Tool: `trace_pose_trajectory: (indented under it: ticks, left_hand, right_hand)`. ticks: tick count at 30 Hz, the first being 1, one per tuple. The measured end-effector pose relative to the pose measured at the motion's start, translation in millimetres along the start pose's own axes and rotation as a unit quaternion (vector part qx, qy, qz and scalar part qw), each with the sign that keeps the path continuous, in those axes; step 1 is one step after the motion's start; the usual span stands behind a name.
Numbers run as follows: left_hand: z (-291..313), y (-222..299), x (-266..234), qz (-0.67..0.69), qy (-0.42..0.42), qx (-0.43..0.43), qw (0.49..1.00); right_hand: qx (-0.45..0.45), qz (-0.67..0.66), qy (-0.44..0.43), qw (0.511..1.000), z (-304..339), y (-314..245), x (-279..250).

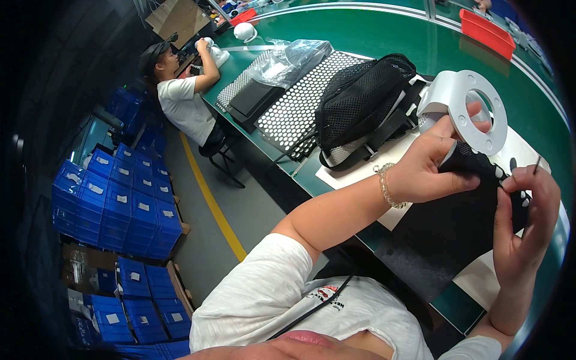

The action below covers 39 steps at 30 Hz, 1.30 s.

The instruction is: Assembling various components for a security camera base on a factory production line.

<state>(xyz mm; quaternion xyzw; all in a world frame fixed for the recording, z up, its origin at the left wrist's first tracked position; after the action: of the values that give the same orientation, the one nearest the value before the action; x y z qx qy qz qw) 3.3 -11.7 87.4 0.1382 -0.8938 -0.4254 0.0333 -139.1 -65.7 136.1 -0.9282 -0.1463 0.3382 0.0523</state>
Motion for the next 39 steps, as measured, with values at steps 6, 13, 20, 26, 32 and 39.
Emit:
trace_pose_trajectory:
  ticks: [6, 13, 20, 26, 32, 39]
  left_hand:
    - [7, 7, -6, -0.005, -0.001, -0.007, 1.000]
    - [-6, 11, 30, 0.064, -0.130, 0.041, 0.989]
    - [5, 17, 24, 0.193, -0.164, 0.008, 0.967]
    - [4, 17, 36, 0.194, -0.199, -0.006, 0.960]
    - [9, 20, 44, 0.190, -0.188, -0.013, 0.964]
    - [10, 20, 46, 0.191, -0.196, -0.014, 0.962]
  right_hand:
    - [0.082, -0.067, 0.057, 0.993, 7, 32, -16]
    - [0.084, -0.057, 0.090, 0.991, 9, 51, -58]
    - [0.118, -0.328, 0.094, 0.933, -28, 47, -16]
    - [0.121, -0.301, 0.094, 0.941, -26, 39, -19]
    - [0.123, -0.291, 0.105, 0.943, -25, 40, -10]
    - [0.143, -0.261, 0.102, 0.949, -25, 39, -13]
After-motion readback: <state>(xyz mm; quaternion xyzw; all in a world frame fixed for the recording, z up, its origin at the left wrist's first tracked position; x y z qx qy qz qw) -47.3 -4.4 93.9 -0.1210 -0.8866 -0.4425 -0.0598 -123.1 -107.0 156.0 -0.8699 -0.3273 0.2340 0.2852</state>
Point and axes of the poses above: each hand's wrist, its own z-axis away from the middle knuckle, its own x-axis out of the palm, y = z × x, the point moved 7 cm from there along -z, towards the middle knuckle, and after that the axes turned 2 degrees about -x, right-handed, at the moved point
